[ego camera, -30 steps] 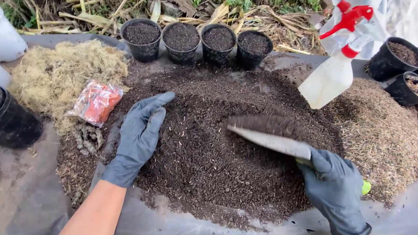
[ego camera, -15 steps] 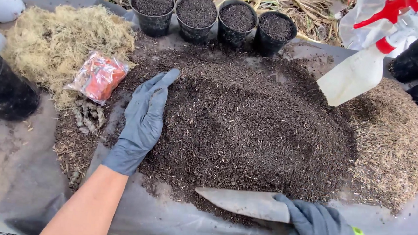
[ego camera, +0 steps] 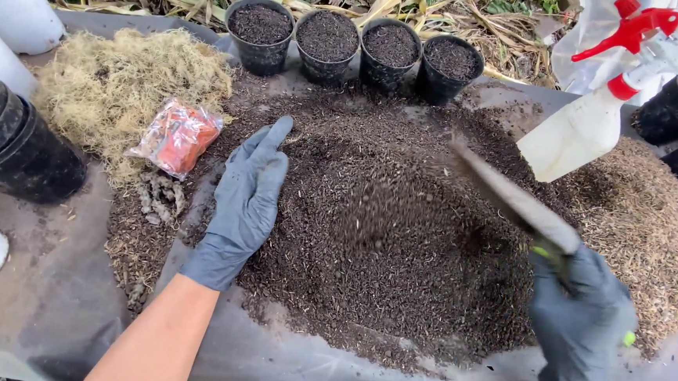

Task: Mixing soil and other organic materials on a workbench using hands and a trowel

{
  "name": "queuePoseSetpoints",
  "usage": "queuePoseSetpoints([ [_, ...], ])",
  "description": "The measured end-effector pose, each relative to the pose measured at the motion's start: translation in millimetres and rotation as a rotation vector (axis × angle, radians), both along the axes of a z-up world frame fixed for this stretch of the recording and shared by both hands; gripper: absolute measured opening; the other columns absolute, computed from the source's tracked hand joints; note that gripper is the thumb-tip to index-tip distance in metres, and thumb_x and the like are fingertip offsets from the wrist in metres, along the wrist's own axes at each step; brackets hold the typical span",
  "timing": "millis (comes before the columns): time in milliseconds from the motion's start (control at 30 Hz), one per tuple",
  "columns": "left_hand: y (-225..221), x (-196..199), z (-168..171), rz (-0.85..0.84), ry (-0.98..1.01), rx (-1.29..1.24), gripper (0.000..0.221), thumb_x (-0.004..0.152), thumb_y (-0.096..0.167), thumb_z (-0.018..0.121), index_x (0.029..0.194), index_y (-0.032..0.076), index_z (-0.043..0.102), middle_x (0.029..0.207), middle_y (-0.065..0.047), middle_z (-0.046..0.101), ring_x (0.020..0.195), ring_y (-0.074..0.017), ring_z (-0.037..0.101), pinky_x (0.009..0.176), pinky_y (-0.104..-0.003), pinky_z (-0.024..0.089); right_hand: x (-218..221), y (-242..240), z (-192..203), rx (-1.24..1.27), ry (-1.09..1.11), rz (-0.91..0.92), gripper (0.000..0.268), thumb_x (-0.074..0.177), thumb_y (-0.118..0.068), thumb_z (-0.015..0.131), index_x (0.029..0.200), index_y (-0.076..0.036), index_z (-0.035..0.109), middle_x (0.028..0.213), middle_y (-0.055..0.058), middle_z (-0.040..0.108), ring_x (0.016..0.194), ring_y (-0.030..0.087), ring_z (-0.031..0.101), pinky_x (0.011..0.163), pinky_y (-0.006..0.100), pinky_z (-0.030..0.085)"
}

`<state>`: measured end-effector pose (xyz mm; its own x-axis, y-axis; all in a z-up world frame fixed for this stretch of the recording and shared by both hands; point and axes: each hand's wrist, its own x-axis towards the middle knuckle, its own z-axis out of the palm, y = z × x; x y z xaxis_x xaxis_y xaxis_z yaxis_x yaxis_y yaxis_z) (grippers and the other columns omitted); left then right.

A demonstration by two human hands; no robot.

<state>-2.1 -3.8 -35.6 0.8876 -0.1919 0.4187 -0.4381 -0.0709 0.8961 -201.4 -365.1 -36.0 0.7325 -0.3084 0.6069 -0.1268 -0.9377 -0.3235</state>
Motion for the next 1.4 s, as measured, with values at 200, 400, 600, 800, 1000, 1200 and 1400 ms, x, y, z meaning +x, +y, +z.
queuePoseSetpoints([
  [200,8.5,-5.6,38.2,0.146,0.177,0.917,0.096,0.084,0.078,0.032,0.164,0.028,0.021,0.164,-0.015,0.03,0.141,-0.0426,0.037,0.101,-0.061,0.04,-27.5,-67.7,-37.4,-0.312,0.336,-0.582,0.044,0.124,-0.05,0.051,0.15,-0.022,0.072,0.1,0.011,0.072,0.085,0.036,0.071,0.065,0.045,0.052],
  [400,-0.4,-10.3,29.1,0.04,0.242,1.136,0.13,0.072,0.086,0.056,0.167,0.014,0.004,0.16,-0.021,0.028,0.125,-0.0455,0.043,0.1,-0.056,0.039,-1.4,-8.2,13.4,0.096,0.661,-0.573,0.051,0.117,-0.053,0.035,0.115,-0.011,0.064,0.099,0.026,0.076,0.086,0.051,0.074,0.076,0.056,0.053],
  [600,-7.0,7.7,-26.6,0.196,-0.026,0.966,0.096,0.078,0.054,0.062,0.16,0.016,0.03,0.136,-0.027,0.042,0.128,-0.0413,0.045,0.106,-0.048,0.043,39.1,32.5,68.4,0.182,0.864,-0.439,0.039,0.105,-0.035,0.032,0.13,-0.018,0.056,0.108,0.021,0.077,0.091,0.047,0.076,0.087,0.057,0.059],
  [800,7.8,-9.3,37.3,0.183,0.254,0.674,0.067,0.085,0.02,0.049,0.15,0.03,0.043,0.128,-0.009,0.064,0.101,-0.0218,0.06,0.081,-0.04,0.058,64.7,11.1,54.6,-0.247,0.526,-0.279,0.037,0.117,-0.048,0.045,0.095,-0.021,0.054,0.067,-0.004,0.053,0.052,0.014,0.05,0.049,0.029,0.047],
  [1000,4.1,13.2,15.8,0.124,0.217,0.552,0.084,0.093,0.067,0.021,0.163,0.019,0.021,0.172,-0.001,0.021,0.159,-0.0271,0.009,0.125,-0.042,0.004,88.9,-51.4,5.8,-0.464,-0.092,-0.188,0.028,0.102,-0.019,0.07,0.129,-0.024,0.076,0.087,-0.004,0.067,0.079,0.022,0.069,0.065,0.035,0.045],
  [1200,-21.2,63.8,-30.1,0.083,0.164,0.282,0.068,0.107,0.036,0.031,0.164,0.012,0.005,0.157,-0.017,0.048,0.144,-0.0356,0.047,0.121,-0.038,0.033,94.6,-54.9,-4.1,-0.342,-0.067,-0.203,0.017,0.117,-0.032,0.065,0.12,-0.022,0.079,0.079,-0.003,0.064,0.069,0.02,0.064,0.059,0.035,0.044],
  [1400,-45.6,84.1,-24.5,0.024,0.2,0.3,0.051,0.107,0.043,0.03,0.149,0.031,0.057,0.113,0.009,0.076,0.053,-0.0029,0.037,0.058,-0.022,0.04,96.1,-48.2,-9.0,-0.384,-0.045,-0.215,0.025,0.103,-0.03,0.068,0.127,-0.032,0.075,0.083,-0.007,0.067,0.075,0.021,0.067,0.067,0.036,0.042],
])
